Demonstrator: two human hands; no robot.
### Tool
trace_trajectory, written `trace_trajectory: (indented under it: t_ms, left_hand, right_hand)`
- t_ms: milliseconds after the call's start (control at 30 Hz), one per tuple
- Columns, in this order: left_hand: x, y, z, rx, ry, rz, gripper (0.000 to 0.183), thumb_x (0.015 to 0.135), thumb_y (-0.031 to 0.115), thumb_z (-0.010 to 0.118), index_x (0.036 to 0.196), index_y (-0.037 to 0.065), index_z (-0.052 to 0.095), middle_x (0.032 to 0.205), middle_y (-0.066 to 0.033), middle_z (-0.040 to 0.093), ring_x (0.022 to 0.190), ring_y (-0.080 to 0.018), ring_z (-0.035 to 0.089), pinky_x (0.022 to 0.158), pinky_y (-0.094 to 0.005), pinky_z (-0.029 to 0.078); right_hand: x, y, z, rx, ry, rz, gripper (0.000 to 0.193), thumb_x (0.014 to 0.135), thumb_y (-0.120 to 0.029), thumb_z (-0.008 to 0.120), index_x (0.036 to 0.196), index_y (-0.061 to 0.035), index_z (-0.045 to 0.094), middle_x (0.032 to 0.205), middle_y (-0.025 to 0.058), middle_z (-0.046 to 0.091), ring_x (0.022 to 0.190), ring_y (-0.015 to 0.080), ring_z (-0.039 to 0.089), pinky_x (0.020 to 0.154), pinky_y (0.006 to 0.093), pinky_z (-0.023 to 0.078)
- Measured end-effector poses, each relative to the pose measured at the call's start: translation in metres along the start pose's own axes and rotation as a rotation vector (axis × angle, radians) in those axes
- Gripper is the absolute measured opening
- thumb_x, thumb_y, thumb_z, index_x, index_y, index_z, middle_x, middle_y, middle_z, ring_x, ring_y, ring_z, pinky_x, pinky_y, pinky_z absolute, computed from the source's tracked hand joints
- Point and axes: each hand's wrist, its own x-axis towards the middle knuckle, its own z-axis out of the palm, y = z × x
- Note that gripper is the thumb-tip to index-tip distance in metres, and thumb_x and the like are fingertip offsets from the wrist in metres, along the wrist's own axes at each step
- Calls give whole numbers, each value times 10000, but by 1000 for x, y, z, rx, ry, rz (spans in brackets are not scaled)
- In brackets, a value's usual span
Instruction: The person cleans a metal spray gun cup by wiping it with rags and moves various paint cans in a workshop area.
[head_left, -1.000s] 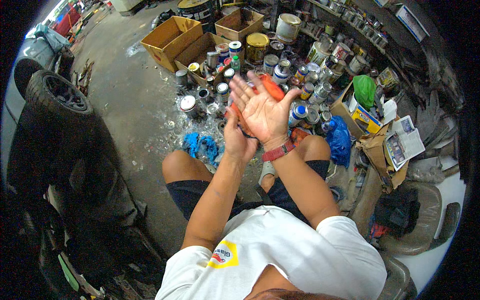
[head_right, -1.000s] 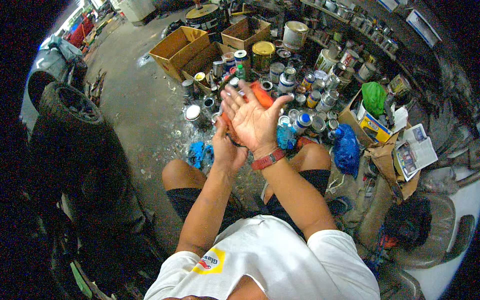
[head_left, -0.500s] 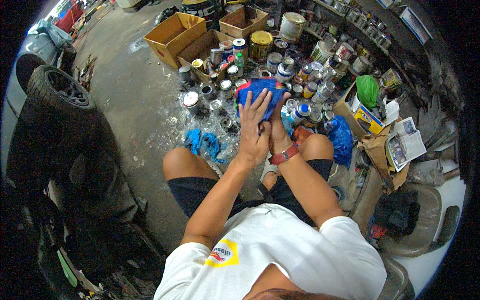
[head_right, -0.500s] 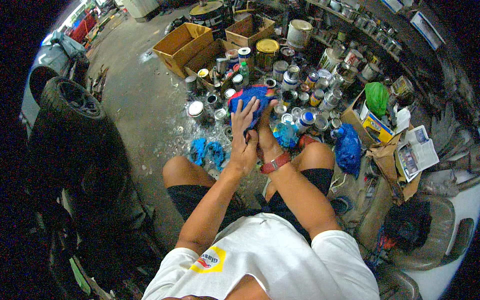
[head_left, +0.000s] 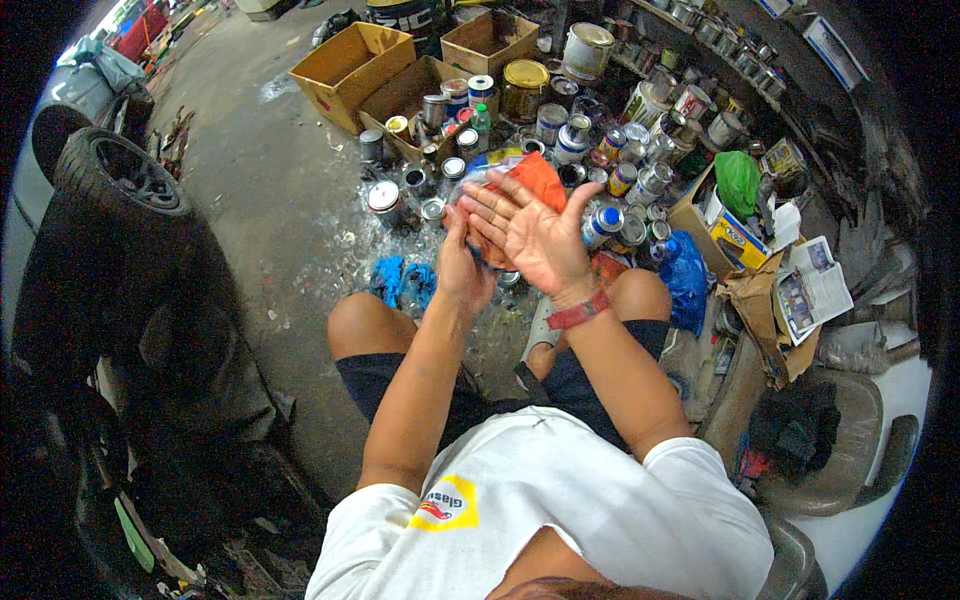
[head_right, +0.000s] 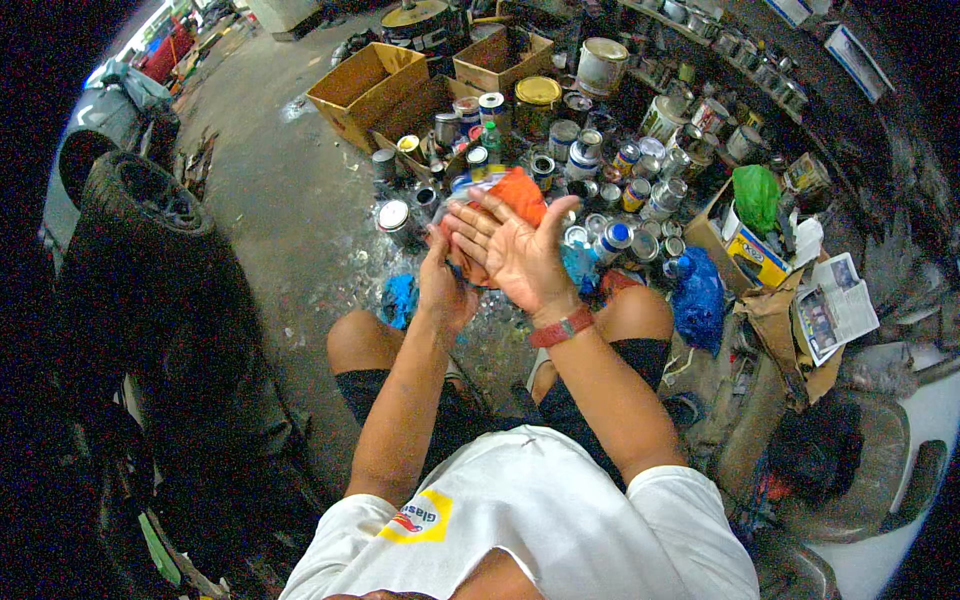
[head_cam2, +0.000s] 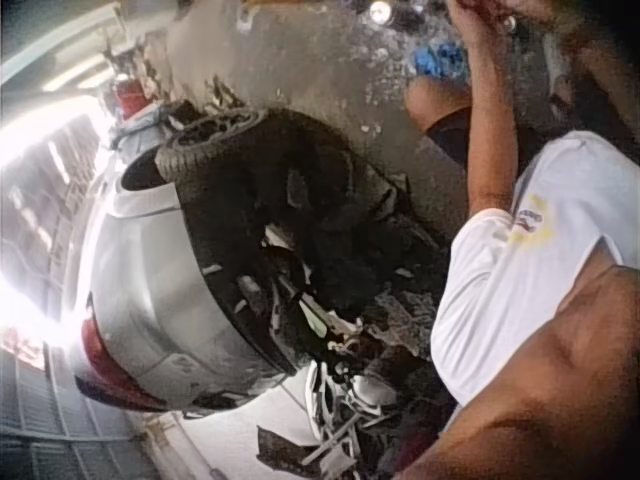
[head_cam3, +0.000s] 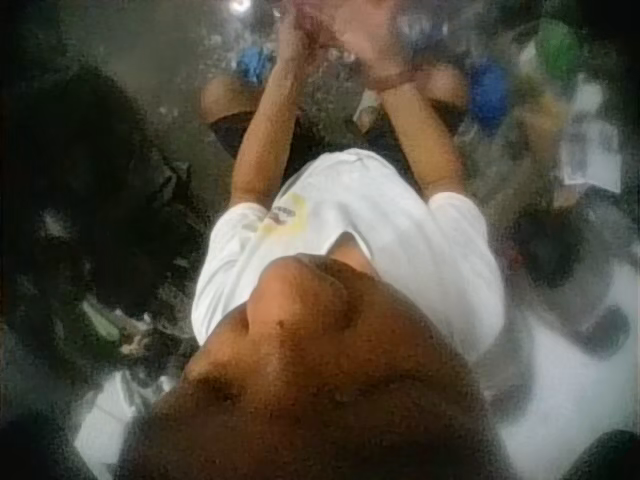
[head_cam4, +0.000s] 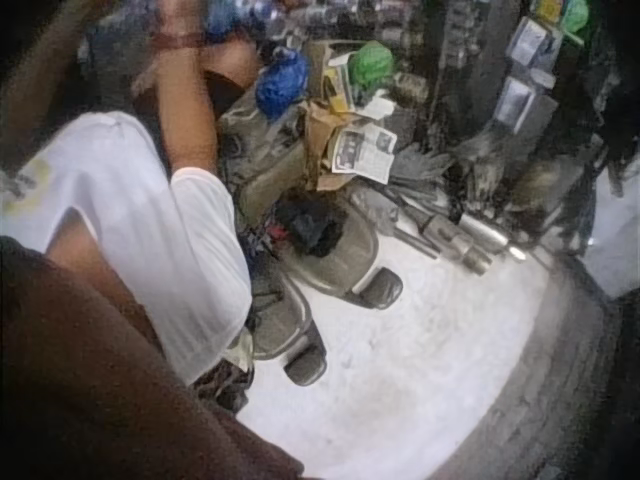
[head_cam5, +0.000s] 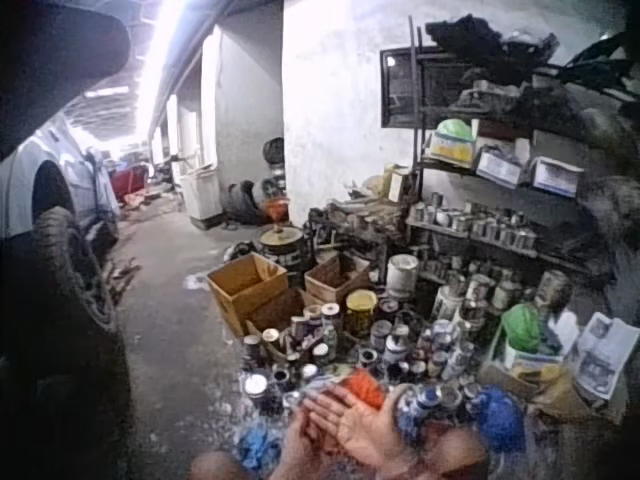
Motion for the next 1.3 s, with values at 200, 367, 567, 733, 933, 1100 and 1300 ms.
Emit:
trace_trajectory:
  t_ms: [200,367,567,733,933,1100,1300]
  left_hand:
    - [9,17,-12,-90,-30,129,622,1080,537,307,1415,48,497,1430,-137,561,1340,-291,528,1148,-454,414]
    - [0,-4,-3,810,24,215,673,1084,556,285,1469,36,472,1458,-124,555,1351,-277,508,1168,-408,329]
    - [6,-18,-23,1507,-165,872,552,1086,461,351,1388,41,543,1414,-189,551,1302,-391,496,1135,-455,327]
    - [30,-13,-54,1534,-32,811,625,1077,557,317,1242,49,642,1164,-162,682,1057,-341,638,995,-424,454]
    - [15,-3,-21,194,29,46,775,1035,666,255,1484,61,437,1470,-81,524,1347,-238,501,1143,-403,375]
    - [-34,-46,16,798,-177,107,789,1070,604,212,1589,12,251,1653,-125,257,1536,-255,191,1253,-388,121]
    - [-14,-41,1,502,-62,-55,868,1023,694,266,1553,10,325,1551,-134,404,1419,-261,381,1202,-383,262]
  right_hand:
    - [-8,11,-10,-277,83,27,1342,705,-981,230,1552,60,246,1614,264,278,1488,361,331,1231,454,269]
    - [-11,25,-18,-497,36,36,1182,819,-911,173,1539,15,317,1540,129,439,1414,251,429,1207,380,282]
    - [-5,18,-23,-531,154,-5,1155,783,-930,192,1552,-67,211,1382,84,545,1275,213,520,1130,352,352]
    - [-15,6,-2,-723,80,128,1378,620,-1025,147,1552,-108,-288,1498,203,474,1363,303,485,1180,401,277]
    - [-13,0,17,-349,15,-61,1389,599,-1038,161,1625,-137,-94,1619,272,273,1524,334,259,1257,443,114]
    - [8,4,-20,-694,200,-336,1262,733,-961,-8,1631,-87,144,1698,99,143,1561,240,115,1260,395,38]
    - [0,25,-19,-929,143,-282,1282,712,-968,-32,1631,-74,10,1707,114,-2,1570,243,17,1255,380,-40]
